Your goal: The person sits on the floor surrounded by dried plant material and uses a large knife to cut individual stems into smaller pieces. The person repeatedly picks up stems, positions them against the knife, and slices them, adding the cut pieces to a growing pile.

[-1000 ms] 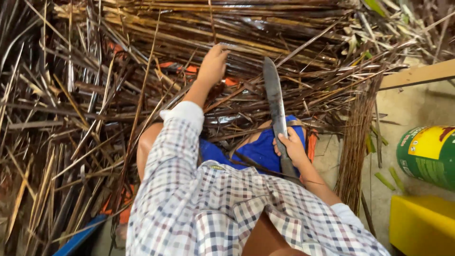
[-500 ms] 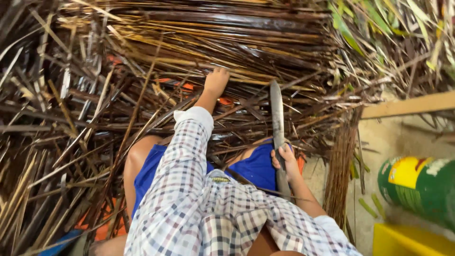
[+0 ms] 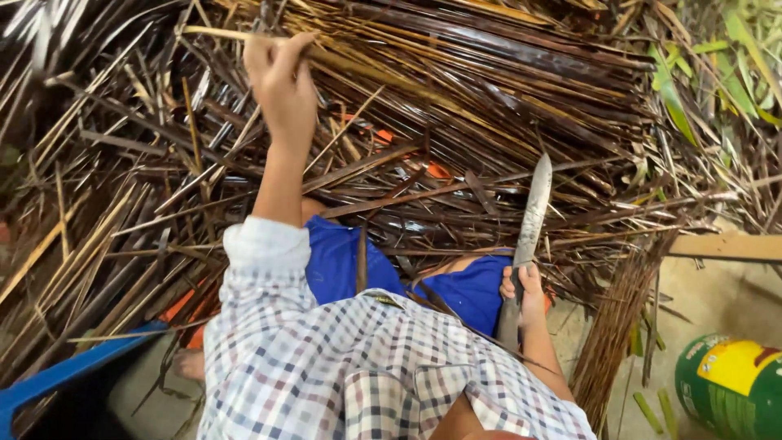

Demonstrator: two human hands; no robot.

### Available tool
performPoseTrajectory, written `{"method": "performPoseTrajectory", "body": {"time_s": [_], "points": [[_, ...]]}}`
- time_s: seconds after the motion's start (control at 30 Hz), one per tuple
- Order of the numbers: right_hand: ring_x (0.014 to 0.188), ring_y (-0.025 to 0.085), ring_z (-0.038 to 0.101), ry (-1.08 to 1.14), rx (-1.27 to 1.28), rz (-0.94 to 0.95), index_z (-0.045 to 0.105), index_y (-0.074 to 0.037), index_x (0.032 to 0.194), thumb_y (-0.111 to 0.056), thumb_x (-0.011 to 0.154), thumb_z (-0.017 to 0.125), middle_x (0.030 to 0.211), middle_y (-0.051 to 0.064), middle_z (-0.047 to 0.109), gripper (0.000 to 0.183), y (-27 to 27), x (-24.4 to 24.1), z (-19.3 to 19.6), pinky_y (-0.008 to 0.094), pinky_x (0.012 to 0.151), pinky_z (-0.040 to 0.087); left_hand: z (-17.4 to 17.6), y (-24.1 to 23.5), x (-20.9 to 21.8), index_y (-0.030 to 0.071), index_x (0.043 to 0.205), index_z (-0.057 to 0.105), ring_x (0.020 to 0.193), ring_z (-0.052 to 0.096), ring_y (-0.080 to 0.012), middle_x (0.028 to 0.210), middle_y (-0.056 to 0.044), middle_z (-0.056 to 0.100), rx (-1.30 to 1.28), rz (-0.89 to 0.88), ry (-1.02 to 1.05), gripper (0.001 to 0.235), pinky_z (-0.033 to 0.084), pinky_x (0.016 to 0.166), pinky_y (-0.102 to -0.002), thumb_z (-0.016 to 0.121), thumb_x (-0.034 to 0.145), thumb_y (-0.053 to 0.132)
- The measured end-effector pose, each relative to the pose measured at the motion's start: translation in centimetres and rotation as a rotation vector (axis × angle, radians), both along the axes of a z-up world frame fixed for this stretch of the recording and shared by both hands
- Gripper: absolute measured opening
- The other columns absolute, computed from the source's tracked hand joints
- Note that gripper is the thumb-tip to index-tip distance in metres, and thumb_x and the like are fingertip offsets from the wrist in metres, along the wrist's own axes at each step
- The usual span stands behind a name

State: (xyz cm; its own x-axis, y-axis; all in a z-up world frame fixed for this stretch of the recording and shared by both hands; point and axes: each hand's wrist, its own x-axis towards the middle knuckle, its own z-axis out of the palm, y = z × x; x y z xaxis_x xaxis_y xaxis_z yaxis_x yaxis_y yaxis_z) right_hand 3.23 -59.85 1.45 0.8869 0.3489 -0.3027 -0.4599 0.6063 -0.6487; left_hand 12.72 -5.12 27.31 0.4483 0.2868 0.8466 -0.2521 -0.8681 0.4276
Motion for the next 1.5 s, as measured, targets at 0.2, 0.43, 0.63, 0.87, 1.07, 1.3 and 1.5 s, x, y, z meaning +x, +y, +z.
{"method": "performPoseTrajectory", "body": {"time_s": [0.2, 0.43, 0.63, 0.87, 1.07, 1.3, 1.5], "points": [[0.062, 0.016, 0.048, 0.015, -0.163, 0.001, 0.043, -0.008, 0.106, -0.013, 0.109, 0.052, 0.094, 0.016, 0.059, 0.010, 0.3, 0.7, 0.8, 0.024, 0.050, 0.040, -4.5, -0.2, -10.4, 0.013, 0.149, 0.054, 0.104, 0.068, -0.0163, 0.132, -0.006, 0.066, -0.363, -0.024, 0.073, 0.041, 0.044, 0.065, -0.027, 0.052, 0.112, -0.006], [0.056, 0.023, 0.053, -0.020, -0.512, 0.019, 0.045, -0.001, 0.108, -0.015, 0.107, 0.054, 0.082, 0.019, 0.058, 0.017, 3.4, -0.4, 4.2, 0.029, 0.046, 0.041, 2.8, -0.8, -12.3, 0.025, 0.170, 0.031, 0.099, 0.069, -0.0247, 0.175, -0.006, 0.035, -0.760, -0.562, -0.072, 0.059, 0.068, 0.091, -0.038, 0.041, 0.117, -0.001], [0.055, 0.023, 0.058, -0.003, -0.798, 0.094, 0.048, -0.003, 0.130, -0.011, 0.106, 0.048, 0.081, 0.019, 0.063, 0.025, 8.5, -1.8, 9.6, 0.031, 0.045, 0.044, 6.1, -4.7, -10.9, 0.050, 0.168, 0.000, 0.099, 0.056, -0.0237, 0.192, -0.010, -0.003, -0.827, -0.754, 0.131, 0.104, 0.066, 0.084, -0.036, 0.049, 0.122, -0.029], [0.046, 0.026, 0.063, -0.058, -0.655, 0.299, 0.048, 0.000, 0.132, -0.005, 0.107, 0.047, 0.075, 0.023, 0.066, 0.026, 12.1, -2.1, 6.1, 0.033, 0.034, 0.052, -10.3, -14.3, -13.4, 0.000, 0.158, 0.006, 0.070, 0.067, -0.0155, 0.114, -0.018, 0.067, -1.121, -0.727, 0.653, 0.079, 0.057, 0.067, -0.030, 0.057, 0.099, 0.007], [0.046, 0.026, 0.063, 0.059, -0.746, 0.292, 0.047, 0.004, 0.137, -0.004, 0.103, 0.048, 0.073, 0.023, 0.065, 0.034, 12.0, -3.3, 4.6, 0.035, 0.034, 0.052, -22.2, -16.7, -21.9, 0.014, 0.150, 0.041, 0.088, 0.076, -0.0247, 0.106, -0.014, 0.073, -1.357, -0.620, 1.275, 0.048, 0.060, 0.067, -0.040, 0.057, 0.105, 0.024], [0.050, 0.025, 0.064, -0.080, -0.662, 0.025, 0.046, -0.001, 0.132, 0.001, 0.102, 0.049, 0.084, 0.026, 0.065, 0.030, 6.8, -0.1, 14.4, 0.031, 0.035, 0.053, -13.8, -17.2, -21.5, 0.030, 0.163, 0.004, 0.068, 0.069, -0.0302, 0.103, -0.013, 0.046, -1.558, -0.738, 1.150, 0.077, 0.069, 0.066, -0.054, 0.053, 0.104, 0.017], [0.061, 0.018, 0.074, -0.221, -0.853, -0.406, 0.038, -0.010, 0.126, -0.004, 0.108, 0.049, 0.110, 0.016, 0.075, 0.022, -0.8, 9.6, 20.6, 0.025, 0.044, 0.063, -12.4, -16.8, -17.0, 0.012, 0.164, 0.000, 0.045, 0.050, -0.0167, 0.072, -0.005, 0.044, -1.067, -0.796, 1.101, 0.065, 0.050, 0.039, -0.025, 0.036, 0.111, 0.024]]}}
